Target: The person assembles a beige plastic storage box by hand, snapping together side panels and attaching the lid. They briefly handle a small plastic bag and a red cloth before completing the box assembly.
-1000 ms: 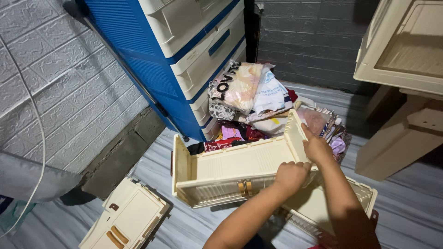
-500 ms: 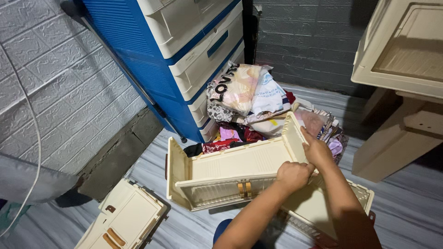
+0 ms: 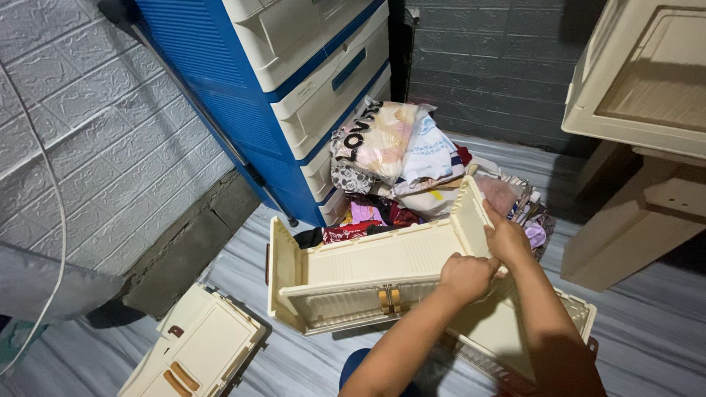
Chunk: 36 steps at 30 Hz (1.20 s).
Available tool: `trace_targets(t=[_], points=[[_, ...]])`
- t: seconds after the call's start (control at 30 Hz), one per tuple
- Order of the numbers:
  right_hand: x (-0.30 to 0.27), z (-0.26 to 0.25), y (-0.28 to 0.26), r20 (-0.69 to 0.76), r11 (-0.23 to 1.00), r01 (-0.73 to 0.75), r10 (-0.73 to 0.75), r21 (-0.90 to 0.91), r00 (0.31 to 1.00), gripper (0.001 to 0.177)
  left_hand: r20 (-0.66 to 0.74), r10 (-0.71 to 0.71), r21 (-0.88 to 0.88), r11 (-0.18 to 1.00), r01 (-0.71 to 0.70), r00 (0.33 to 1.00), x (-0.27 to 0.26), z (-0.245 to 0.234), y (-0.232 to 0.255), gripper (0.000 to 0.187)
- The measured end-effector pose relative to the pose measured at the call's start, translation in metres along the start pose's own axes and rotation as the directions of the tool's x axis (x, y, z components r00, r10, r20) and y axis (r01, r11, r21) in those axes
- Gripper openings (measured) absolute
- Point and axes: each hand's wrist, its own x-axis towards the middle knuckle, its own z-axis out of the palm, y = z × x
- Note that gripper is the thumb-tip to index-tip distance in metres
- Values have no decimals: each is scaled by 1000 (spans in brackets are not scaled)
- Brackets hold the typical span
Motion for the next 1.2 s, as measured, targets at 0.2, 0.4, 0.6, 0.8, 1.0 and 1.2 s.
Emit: trace_targets(t=[0.2, 0.4, 0.6, 0.8, 1.0, 1.2], points=[[7, -4, -21, 51, 991, -130, 132, -44, 990, 68, -119, 6, 16, 1000, -4, 993, -12, -5, -8, 30], [8, 1, -32, 8, 996, -90, 90, 8, 996, 65, -132, -8, -18, 1000, 5, 991, -16, -13, -19, 32], [10, 5, -48, 70, 1000, -12, 11, 14, 998, 66, -140, -1, -14, 1000, -1, 990, -6, 1, -42, 32], [-3, -7, -40, 45, 980, 116, -125, 159, 991, 66, -99, -158, -61, 986, 153, 982, 3, -10, -96, 38], [5, 2, -53, 83, 996, 57, -51, -74, 995, 66, -194, -44, 77, 995, 60, 980, -9, -29, -81, 37], [11, 8, -51, 64, 995, 56, -51, -77, 997, 67, -507, 151, 216, 975, -44, 848, -50, -48, -110, 44]])
